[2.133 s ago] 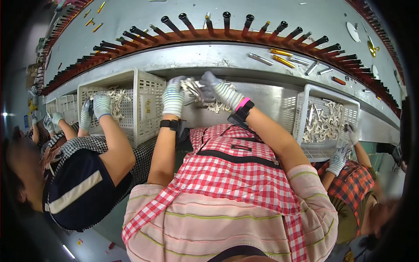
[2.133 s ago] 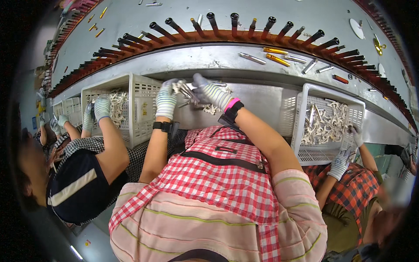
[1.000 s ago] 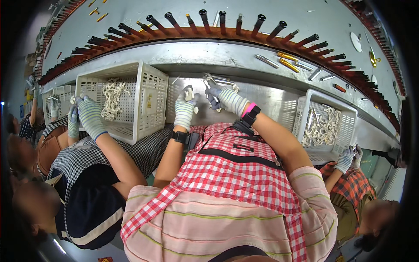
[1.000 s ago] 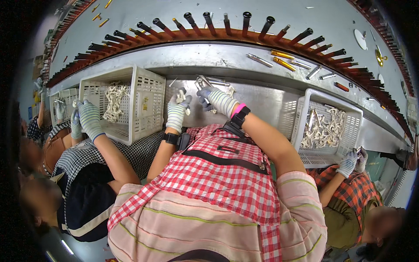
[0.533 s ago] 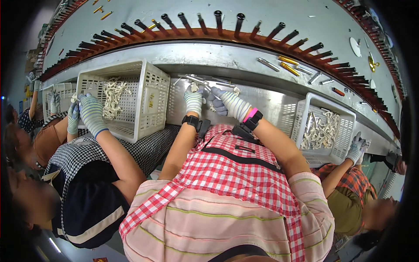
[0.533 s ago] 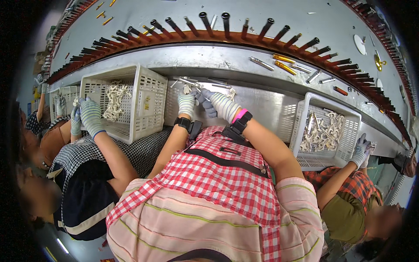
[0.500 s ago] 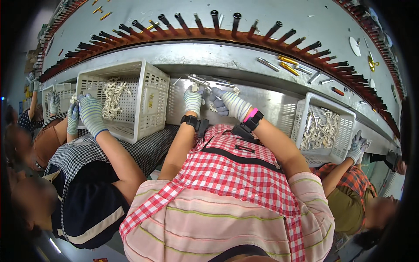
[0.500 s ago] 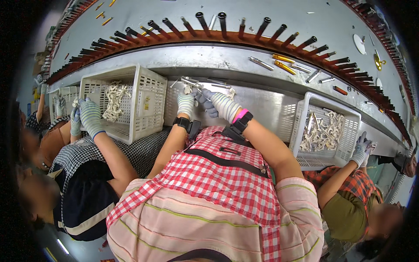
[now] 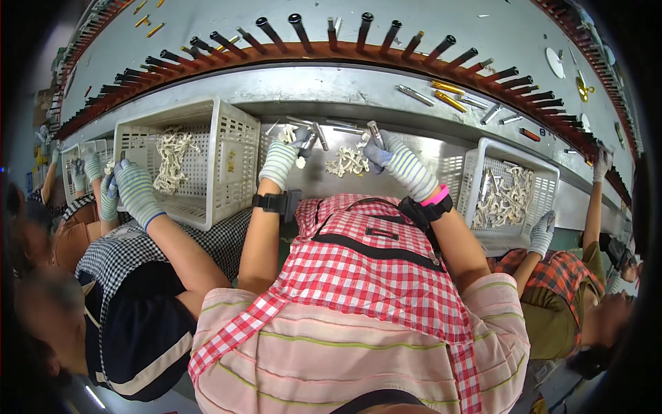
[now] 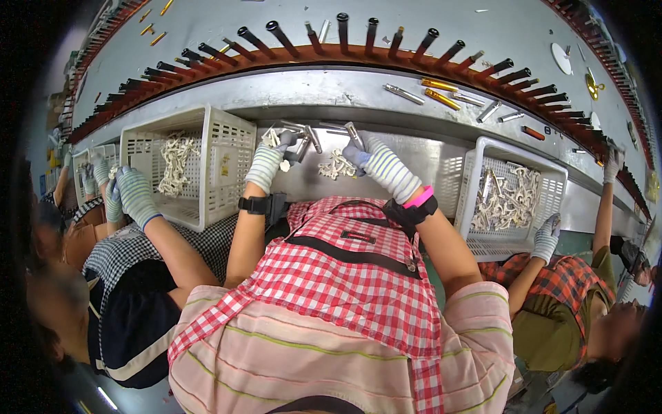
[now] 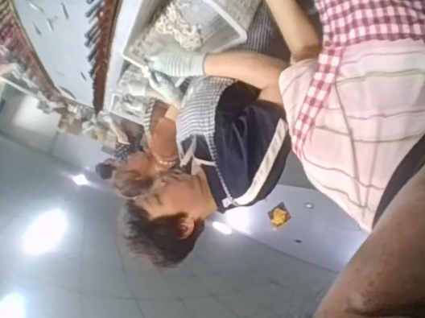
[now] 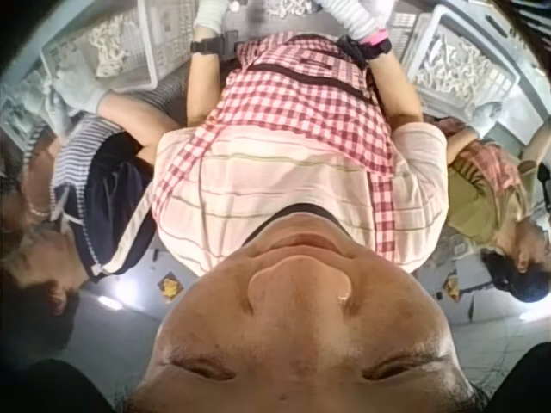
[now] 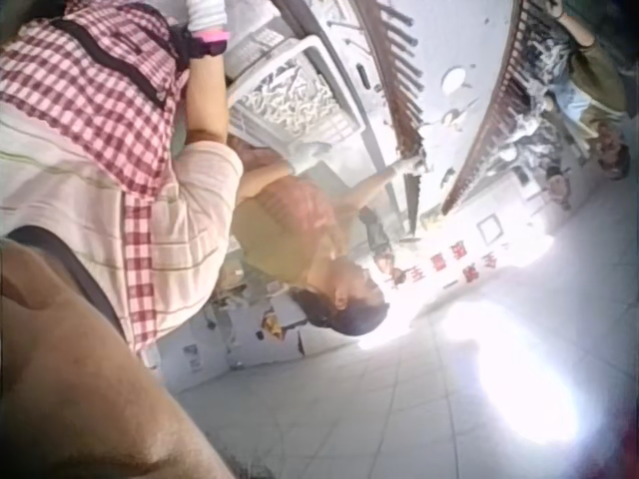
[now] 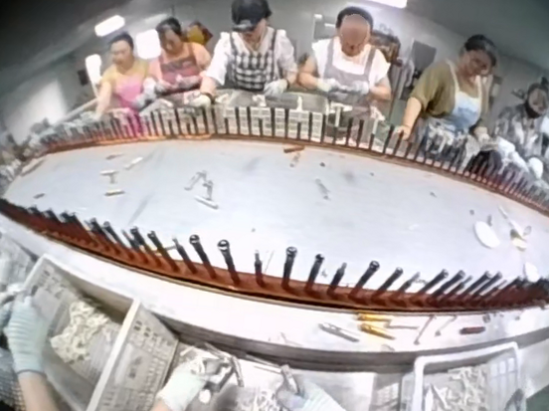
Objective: Sorting small white plastic components from a bin and assembling them into black plastic housings on a factory production line.
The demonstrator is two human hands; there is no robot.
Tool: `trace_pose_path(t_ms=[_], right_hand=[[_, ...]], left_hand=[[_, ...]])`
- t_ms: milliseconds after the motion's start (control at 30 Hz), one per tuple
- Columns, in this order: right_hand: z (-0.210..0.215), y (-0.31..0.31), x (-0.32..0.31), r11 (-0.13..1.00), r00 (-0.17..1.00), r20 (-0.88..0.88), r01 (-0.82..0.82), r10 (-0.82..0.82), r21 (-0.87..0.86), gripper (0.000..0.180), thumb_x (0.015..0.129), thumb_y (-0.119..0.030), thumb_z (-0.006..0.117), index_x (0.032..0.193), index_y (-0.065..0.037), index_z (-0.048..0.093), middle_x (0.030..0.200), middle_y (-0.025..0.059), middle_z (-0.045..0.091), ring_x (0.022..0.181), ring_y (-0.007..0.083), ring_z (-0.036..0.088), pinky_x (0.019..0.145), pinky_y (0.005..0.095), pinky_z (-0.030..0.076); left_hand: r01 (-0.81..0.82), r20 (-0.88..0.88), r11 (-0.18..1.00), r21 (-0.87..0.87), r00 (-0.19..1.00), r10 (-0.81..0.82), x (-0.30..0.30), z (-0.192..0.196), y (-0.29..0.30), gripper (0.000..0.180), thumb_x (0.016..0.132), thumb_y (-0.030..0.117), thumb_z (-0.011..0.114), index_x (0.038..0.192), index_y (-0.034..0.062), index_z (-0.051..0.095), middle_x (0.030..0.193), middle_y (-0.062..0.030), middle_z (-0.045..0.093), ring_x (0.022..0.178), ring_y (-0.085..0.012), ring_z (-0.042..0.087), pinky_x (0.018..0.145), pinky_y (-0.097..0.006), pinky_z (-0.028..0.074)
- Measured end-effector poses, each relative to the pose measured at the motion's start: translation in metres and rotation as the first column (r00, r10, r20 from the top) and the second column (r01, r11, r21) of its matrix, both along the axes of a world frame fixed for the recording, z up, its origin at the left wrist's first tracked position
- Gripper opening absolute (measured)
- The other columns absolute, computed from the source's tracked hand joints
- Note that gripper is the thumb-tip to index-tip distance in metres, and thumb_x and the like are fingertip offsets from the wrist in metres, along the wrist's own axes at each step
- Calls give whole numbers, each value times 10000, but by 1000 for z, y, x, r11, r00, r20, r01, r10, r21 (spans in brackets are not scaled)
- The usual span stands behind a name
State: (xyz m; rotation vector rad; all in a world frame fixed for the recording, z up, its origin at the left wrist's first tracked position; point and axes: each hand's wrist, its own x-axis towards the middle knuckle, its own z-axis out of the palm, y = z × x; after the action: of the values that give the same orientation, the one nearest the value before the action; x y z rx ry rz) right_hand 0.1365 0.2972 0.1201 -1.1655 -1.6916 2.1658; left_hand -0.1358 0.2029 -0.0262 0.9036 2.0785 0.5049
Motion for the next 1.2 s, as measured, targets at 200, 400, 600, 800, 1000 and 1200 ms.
trace_pose_path(t_ms=[200, 400, 600, 800, 1000, 1200], right_hand=[[44, -12, -23, 996, 965, -248, 78, -83, -30, 413, 866, -225, 593, 1180, 21, 489, 950, 67, 601, 870, 110, 549, 805, 249, 448], [63, -11, -24, 992, 951, -288, -85, 110, 96, 380, 836, -159, 620, 1170, -2, 532, 1060, 80, 598, 968, 138, 564, 862, 276, 448], [54, -21, -19, 895, 968, -198, -50, 153, 443, 340, 798, -134, 629, 1114, -35, 557, 1020, 80, 607, 964, 160, 581, 838, 285, 454], [50, -26, -14, 905, 959, -267, 194, -94, 379, 319, 839, -76, 571, 1149, -43, 504, 966, 55, 588, 832, 107, 566, 777, 257, 470], [50, -25, -11, 936, 926, -299, 295, -231, 192, 326, 857, -92, 556, 1175, -85, 479, 846, -38, 505, 692, 28, 455, 607, 186, 402], [46, -25, -10, 917, 895, -336, 362, -293, 167, 292, 865, -117, 566, 1146, -84, 491, 835, -35, 495, 681, 22, 427, 610, 178, 382]], left_hand=[[223, 487, 945, 238, 815, -315, 68, 140, 7, 382, 911, 348, 526, 1145, 47, 546, 851, -52, 655, 551, -140, 581, 477, -259, 457], [433, 162, 807, 401, 834, -528, 78, 175, 7, 441, 739, 136, 662, 1136, -9, 534, 929, -137, 654, 776, -244, 636, 705, -297, 507], [437, 24, 691, 576, 836, -549, 90, 159, 8, 473, 792, 121, 636, 1227, 5, 488, 1022, -104, 606, 801, -154, 587, 691, -250, 476], [45, 792, 939, 341, 525, -312, 89, 196, 9, 394, 863, 259, 595, 1151, 0, 524, 884, -41, 605, 781, -89, 569, 703, -220, 458], [-504, 966, 836, 218, 233, -112, 80, 176, 9, 265, 879, 158, 573, 1073, -22, 571, 912, -81, 630, 769, -141, 621, 653, -252, 501], [-255, 783, 906, 336, 611, -119, 77, 204, -3, 250, 843, 105, 608, 1073, 6, 605, 830, -32, 627, 571, -45, 482, 516, -191, 405]])
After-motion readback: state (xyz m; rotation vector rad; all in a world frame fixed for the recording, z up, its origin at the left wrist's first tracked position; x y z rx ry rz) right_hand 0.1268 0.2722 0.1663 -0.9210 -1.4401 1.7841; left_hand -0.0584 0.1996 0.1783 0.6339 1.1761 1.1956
